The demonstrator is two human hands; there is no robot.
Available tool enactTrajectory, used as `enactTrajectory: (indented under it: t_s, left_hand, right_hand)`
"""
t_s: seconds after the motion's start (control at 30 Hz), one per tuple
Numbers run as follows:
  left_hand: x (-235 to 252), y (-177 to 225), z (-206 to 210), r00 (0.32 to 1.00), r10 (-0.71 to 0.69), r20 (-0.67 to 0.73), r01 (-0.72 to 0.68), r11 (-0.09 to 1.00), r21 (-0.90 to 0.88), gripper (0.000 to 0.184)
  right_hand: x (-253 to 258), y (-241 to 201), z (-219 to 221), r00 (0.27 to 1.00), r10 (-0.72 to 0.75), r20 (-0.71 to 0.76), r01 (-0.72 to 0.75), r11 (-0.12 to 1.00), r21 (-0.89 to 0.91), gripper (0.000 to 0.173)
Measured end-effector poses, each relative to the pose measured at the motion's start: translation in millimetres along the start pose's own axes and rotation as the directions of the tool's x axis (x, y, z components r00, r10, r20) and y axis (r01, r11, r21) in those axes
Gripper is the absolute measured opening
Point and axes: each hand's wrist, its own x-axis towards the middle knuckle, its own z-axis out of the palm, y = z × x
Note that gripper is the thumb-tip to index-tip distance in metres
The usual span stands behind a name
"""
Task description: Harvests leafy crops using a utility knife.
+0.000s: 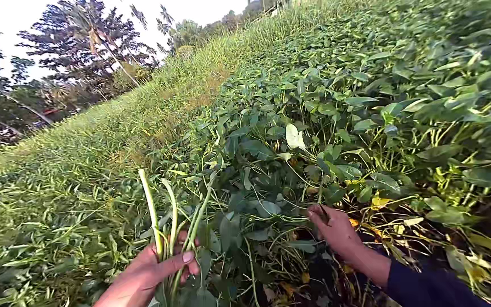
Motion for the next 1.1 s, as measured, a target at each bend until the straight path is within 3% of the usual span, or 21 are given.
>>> enactTrajectory:
  t_s: [0.13, 0.23, 0.33, 0.43, 0.57, 0.63, 0.73, 0.83, 0.9, 1.0, 1.1]
  left_hand:
    - [68.7, 18.6, 72.1, 0.994, 0.094, 0.048, -0.100, 0.986, 0.131, 0.020]
    - [130.2, 22.0, 138.6, 0.992, 0.094, 0.080, -0.117, 0.925, 0.362, 0.020]
    - [186.7, 4.6, 194.3, 0.989, -0.004, 0.150, -0.078, 0.842, 0.534, 0.033]
    - [222.2, -25.5, 221.1, 0.948, -0.165, 0.271, -0.006, 0.844, 0.536, 0.045]
    - [217.3, -40.5, 200.2, 0.855, -0.350, 0.382, 0.161, 0.880, 0.446, 0.039]
    - [214.4, -49.4, 181.0, 0.841, -0.375, 0.390, 0.229, 0.900, 0.371, 0.031]
    - [211.2, -57.9, 157.9, 0.856, -0.391, 0.339, 0.283, 0.902, 0.326, 0.029]
    - [202.6, -51.5, 156.5, 0.890, -0.350, 0.292, 0.266, 0.919, 0.291, 0.027]
    - [195.9, -44.1, 168.1, 0.905, -0.313, 0.287, 0.237, 0.933, 0.272, 0.024]
    - [189.0, -38.2, 180.0, 0.910, -0.294, 0.293, 0.211, 0.936, 0.283, 0.021]
    - [186.2, -33.0, 154.2, 0.923, -0.291, 0.252, 0.234, 0.944, 0.234, 0.022]
  right_hand:
    - [-28.7, 0.3, -27.8, 0.999, 0.044, -0.026, -0.040, 0.989, 0.145, 0.021]
    - [-31.7, -1.2, -19.7, 0.999, 0.038, -0.036, -0.028, 0.971, 0.239, 0.021]
    - [-30.1, -6.2, 0.7, 0.997, 0.040, -0.063, -0.019, 0.955, 0.296, 0.019]
    - [-24.5, -14.7, 4.6, 0.998, 0.015, -0.065, 0.002, 0.966, 0.257, 0.021]
    - [-21.7, -16.6, -12.1, 0.984, -0.124, 0.128, 0.119, 0.992, 0.047, 0.041]
    - [-7.0, -12.9, -22.2, 0.987, -0.111, 0.120, 0.123, 0.988, -0.099, 0.058]
    - [38.5, -8.9, -47.0, 0.972, 0.142, 0.190, -0.061, 0.924, -0.377, 0.072]
    - [90.0, -0.7, -51.1, 0.905, 0.403, 0.132, -0.259, 0.771, -0.582, 0.075]
    - [115.2, 8.4, -45.1, 0.885, 0.448, 0.125, -0.339, 0.806, -0.486, 0.073]
    - [131.9, 29.4, -28.7, 0.862, 0.491, 0.126, -0.469, 0.867, -0.169, 0.074]
    - [133.6, 38.0, -35.4, 0.908, 0.405, 0.109, -0.387, 0.909, -0.158, 0.067]
